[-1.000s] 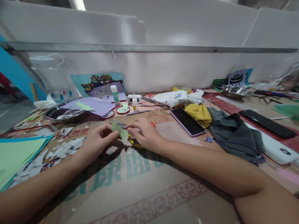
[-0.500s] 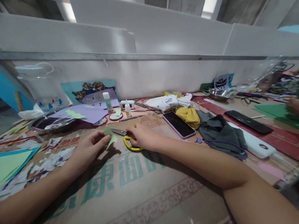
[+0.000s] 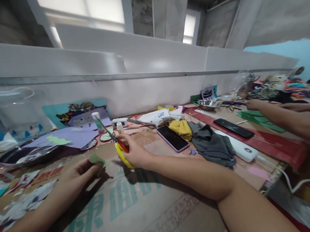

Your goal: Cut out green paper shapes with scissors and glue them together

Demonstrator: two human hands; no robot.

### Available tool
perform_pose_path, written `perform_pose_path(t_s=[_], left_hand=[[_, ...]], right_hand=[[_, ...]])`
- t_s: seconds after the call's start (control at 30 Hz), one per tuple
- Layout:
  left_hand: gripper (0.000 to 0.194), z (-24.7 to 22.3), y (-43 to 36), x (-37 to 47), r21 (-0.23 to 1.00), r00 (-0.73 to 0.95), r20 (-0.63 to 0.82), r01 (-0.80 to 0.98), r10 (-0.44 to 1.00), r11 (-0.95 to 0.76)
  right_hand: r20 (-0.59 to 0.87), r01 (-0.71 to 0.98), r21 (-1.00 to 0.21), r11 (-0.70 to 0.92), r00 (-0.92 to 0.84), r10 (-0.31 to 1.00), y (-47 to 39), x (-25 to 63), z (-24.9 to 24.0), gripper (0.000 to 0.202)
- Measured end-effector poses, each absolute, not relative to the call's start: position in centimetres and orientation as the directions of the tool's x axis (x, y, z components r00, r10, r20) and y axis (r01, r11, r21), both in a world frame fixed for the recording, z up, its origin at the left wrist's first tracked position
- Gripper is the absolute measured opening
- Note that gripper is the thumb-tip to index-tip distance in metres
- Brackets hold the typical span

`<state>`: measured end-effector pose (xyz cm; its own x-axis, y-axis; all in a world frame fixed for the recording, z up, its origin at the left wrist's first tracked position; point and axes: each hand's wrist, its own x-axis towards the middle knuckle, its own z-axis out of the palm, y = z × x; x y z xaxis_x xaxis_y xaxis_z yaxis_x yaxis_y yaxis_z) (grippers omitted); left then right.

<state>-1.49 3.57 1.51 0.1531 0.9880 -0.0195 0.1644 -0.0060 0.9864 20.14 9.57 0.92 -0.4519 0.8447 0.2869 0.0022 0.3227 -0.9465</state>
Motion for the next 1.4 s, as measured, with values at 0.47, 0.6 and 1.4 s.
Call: perform_pose_path(t_s=[0.47,0.6,1.4], left_hand=[[0.041,2.0,3.5,-1.5,0.952,0.152,-0.001,0.304,0.988,-0.046],[0.04,1.7,3.6,-1.8,0.955,0.126,-0.02,0.297,0.992,-0.019],[0.018,11.5,3.3,1.2,0.883,0.12,0.404,0.21,0.907,-0.421]], right_hand=[[0.376,-0.116,-0.919,0.377,-0.546,0.748,7.2,20.3,2.8,0.069],[0.41,-0.169,-0.909,0.382,-0.532,0.741,6.9,20.1,2.6,0.065],[0.349,-0.187,-0.937,0.295,-0.544,0.763,5.5,20.0,3.8,0.069]])
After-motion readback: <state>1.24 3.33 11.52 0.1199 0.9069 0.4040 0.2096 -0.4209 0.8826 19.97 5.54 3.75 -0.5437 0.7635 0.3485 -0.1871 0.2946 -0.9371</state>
